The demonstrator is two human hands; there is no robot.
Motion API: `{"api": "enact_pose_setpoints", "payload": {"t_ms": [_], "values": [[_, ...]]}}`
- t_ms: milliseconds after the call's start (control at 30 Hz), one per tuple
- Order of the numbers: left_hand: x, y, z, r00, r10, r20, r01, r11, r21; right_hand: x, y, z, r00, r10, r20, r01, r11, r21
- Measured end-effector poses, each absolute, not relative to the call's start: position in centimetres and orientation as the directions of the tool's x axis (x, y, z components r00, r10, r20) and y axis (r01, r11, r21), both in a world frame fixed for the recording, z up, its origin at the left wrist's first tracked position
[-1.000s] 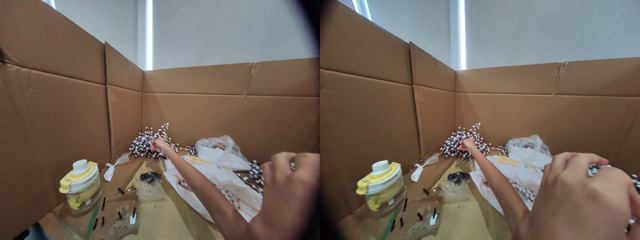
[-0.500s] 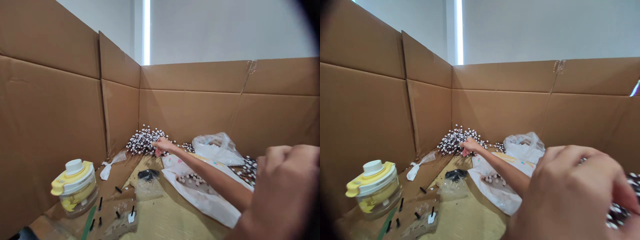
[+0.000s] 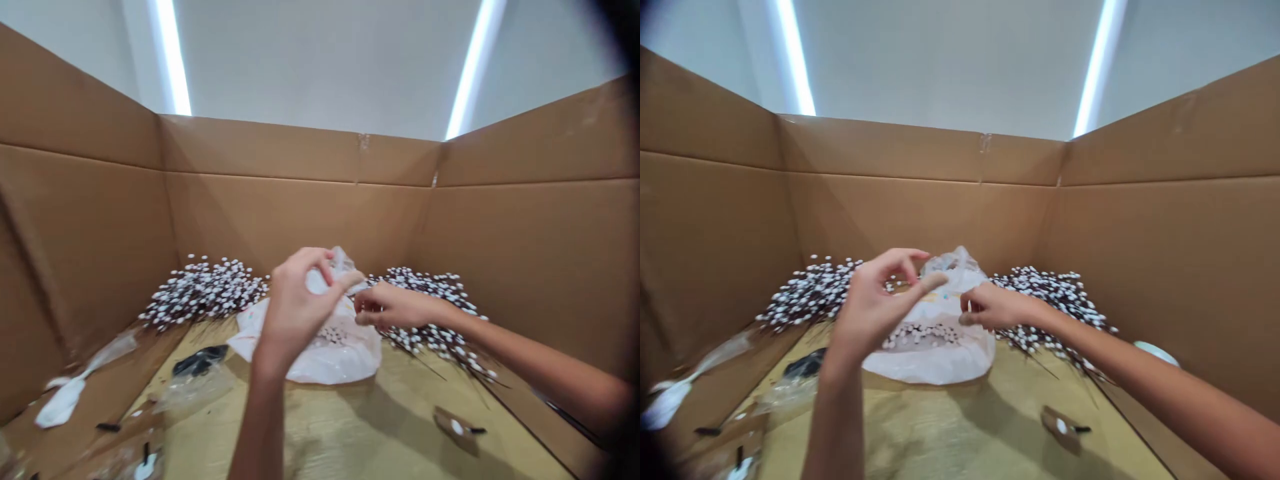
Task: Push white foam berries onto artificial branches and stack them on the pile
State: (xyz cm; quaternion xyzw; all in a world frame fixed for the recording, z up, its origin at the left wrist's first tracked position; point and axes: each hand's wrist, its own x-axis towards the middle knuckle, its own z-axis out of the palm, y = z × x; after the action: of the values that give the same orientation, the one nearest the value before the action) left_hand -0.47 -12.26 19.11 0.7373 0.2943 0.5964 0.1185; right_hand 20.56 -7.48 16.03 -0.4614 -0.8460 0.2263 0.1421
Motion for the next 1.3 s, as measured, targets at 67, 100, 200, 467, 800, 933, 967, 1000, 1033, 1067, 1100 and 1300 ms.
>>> {"api": "enact_pose_setpoints", "payload": {"t_ms": [67, 100, 200, 467, 800, 933, 967, 1000, 1033, 1067, 1100, 1300], "values": [[-0.9, -11.4, 19.2, 0.072, 0.619, 0.782, 0.318, -0.757, 0.571, 24.7, -8.0, 17.1, -0.409, 0.907, 0.096, 0.775, 0.401, -0.489], [-0.9, -11.1, 19.2, 0.06, 0.639, 0.767, 0.314, -0.741, 0.593, 26.8, -8.0, 17.3, -0.319, 0.937, 0.14, 0.787, 0.344, -0.513], [-0.5, -10.5, 19.2, 0.06, 0.667, 0.742, 0.316, -0.718, 0.62, 32.3, -7.5, 16.4, -0.134, 0.973, 0.19, 0.791, 0.22, -0.571], [1.2, -10.1, 19.1, 0.169, 0.664, 0.728, 0.46, -0.706, 0.538, 37.9, -6.0, 11.5, 0.096, 0.986, 0.136, 0.581, 0.056, -0.812], [2.6, -10.4, 18.9, 0.191, 0.605, 0.773, 0.5, -0.738, 0.453, 41.2, -3.3, 10.4, 0.282, 0.96, 0.007, 0.25, -0.067, -0.966], [2.7, -10.5, 19.0, 0.206, 0.533, 0.821, 0.505, -0.776, 0.377, 41.6, -1.8, 7.4, 0.303, 0.94, -0.156, 0.221, -0.229, -0.948], [2.7, -10.5, 19.0, 0.206, 0.522, 0.828, 0.507, -0.78, 0.366, 41.5, -1.5, 6.8, 0.307, 0.936, -0.171, 0.209, -0.241, -0.948], [2.7, -10.5, 19.0, 0.205, 0.512, 0.834, 0.509, -0.784, 0.356, 41.3, -1.2, 6.4, 0.314, 0.933, -0.176, 0.195, -0.245, -0.95], [2.6, -10.5, 19.0, 0.204, 0.503, 0.84, 0.51, -0.787, 0.348, 41.2, -1.1, 6.1, 0.325, 0.929, -0.176, 0.179, -0.243, -0.953], [2.6, -10.6, 19.1, 0.202, 0.496, 0.844, 0.509, -0.79, 0.342, 41.0, -0.9, 5.9, 0.338, 0.925, -0.173, 0.16, -0.237, -0.958], [2.6, -10.6, 19.1, 0.202, 0.496, 0.844, 0.51, -0.789, 0.342, 40.9, -0.9, 5.9, 0.355, 0.92, -0.165, 0.138, -0.226, -0.964], [2.5, -11.1, 19.1, 0.221, 0.541, 0.812, 0.54, -0.761, 0.36, 41.7, -1.7, 8.2, 0.457, 0.889, 0.008, -0.023, 0.021, -1.0]]}}
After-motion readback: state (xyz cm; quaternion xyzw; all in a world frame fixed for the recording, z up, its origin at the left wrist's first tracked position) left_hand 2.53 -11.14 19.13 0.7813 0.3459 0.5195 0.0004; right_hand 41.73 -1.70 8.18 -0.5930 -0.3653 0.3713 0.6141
